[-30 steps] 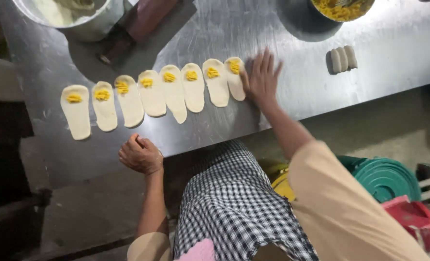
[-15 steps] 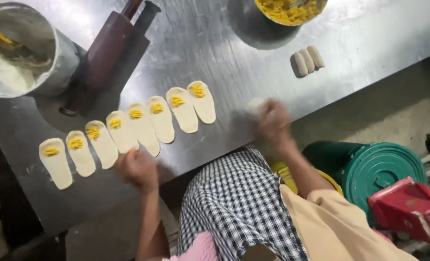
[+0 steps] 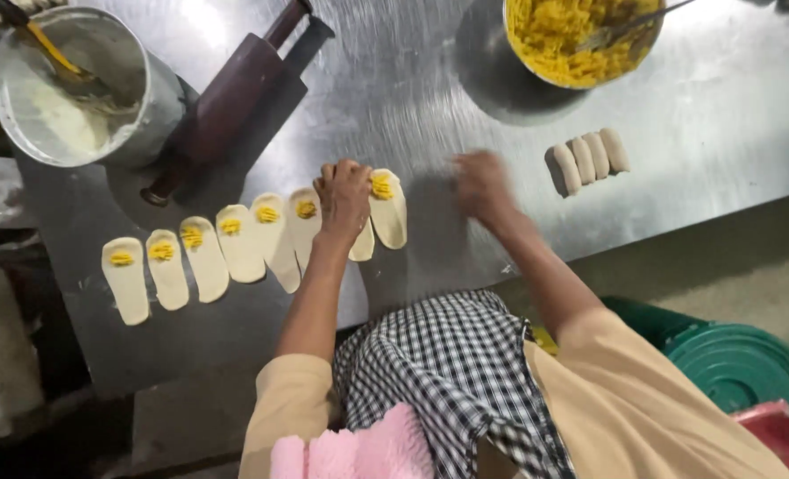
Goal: Prepare and roll dough with filling, then clean the workbench in a bakery.
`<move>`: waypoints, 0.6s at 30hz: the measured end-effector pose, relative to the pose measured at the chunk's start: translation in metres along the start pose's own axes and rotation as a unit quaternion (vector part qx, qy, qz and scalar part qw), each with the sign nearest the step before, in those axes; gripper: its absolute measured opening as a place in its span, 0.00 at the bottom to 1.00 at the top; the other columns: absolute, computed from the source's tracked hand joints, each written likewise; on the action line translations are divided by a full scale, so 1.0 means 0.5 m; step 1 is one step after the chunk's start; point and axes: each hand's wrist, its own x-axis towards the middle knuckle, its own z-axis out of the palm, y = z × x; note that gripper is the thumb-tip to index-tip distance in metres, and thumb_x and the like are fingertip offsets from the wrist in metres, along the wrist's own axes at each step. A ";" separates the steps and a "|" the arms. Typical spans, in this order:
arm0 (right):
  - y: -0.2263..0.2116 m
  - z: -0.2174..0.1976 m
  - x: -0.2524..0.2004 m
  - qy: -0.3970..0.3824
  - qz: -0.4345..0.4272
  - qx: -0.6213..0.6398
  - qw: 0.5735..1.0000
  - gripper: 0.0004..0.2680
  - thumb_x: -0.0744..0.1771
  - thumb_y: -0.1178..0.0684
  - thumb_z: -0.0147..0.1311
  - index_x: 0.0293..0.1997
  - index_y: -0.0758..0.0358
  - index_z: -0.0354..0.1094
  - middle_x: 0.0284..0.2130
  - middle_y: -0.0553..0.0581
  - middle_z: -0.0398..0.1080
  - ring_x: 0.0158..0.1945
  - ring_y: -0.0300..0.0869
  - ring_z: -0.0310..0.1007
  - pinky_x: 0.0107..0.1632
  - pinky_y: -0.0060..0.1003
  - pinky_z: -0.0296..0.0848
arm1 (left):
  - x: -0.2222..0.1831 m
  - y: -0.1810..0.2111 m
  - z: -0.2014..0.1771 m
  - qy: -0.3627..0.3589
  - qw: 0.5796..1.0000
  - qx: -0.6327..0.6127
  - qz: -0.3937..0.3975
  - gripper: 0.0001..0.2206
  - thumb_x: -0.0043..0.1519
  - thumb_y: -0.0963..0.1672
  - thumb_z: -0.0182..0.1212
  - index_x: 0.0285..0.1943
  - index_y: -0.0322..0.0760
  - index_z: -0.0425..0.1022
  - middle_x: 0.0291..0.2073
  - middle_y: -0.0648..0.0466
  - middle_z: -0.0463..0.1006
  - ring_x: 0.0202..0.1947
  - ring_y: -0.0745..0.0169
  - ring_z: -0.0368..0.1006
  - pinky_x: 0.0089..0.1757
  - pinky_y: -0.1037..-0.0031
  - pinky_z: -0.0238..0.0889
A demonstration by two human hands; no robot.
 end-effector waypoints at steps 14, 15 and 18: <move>-0.232 -0.070 0.120 -0.189 -0.036 0.097 0.976 0.14 0.60 0.59 0.56 0.50 0.59 0.73 0.51 0.56 0.68 0.54 0.54 0.64 0.55 0.51 0.62 | -0.105 0.066 -0.066 0.029 0.994 0.029 0.098 0.11 0.56 0.39 0.61 0.47 0.42 0.76 0.47 0.57 0.75 0.51 0.53 0.68 0.53 0.54 0.56; -0.240 -0.096 0.115 -0.198 -0.045 0.105 0.974 0.19 0.57 0.62 0.54 0.54 0.62 0.73 0.55 0.56 0.69 0.55 0.54 0.64 0.54 0.51 0.61 | -0.120 0.073 -0.069 0.042 0.993 0.024 0.110 0.11 0.57 0.40 0.62 0.48 0.42 0.76 0.49 0.58 0.75 0.52 0.55 0.68 0.54 0.54 0.56; -0.147 0.056 0.003 -0.084 0.059 0.130 0.986 0.12 0.66 0.61 0.54 0.54 0.54 0.73 0.56 0.52 0.68 0.59 0.48 0.65 0.64 0.47 0.64 | -0.108 0.071 -0.064 0.073 0.995 -0.059 0.035 0.12 0.60 0.41 0.64 0.53 0.39 0.77 0.48 0.54 0.73 0.51 0.51 0.67 0.51 0.55 0.56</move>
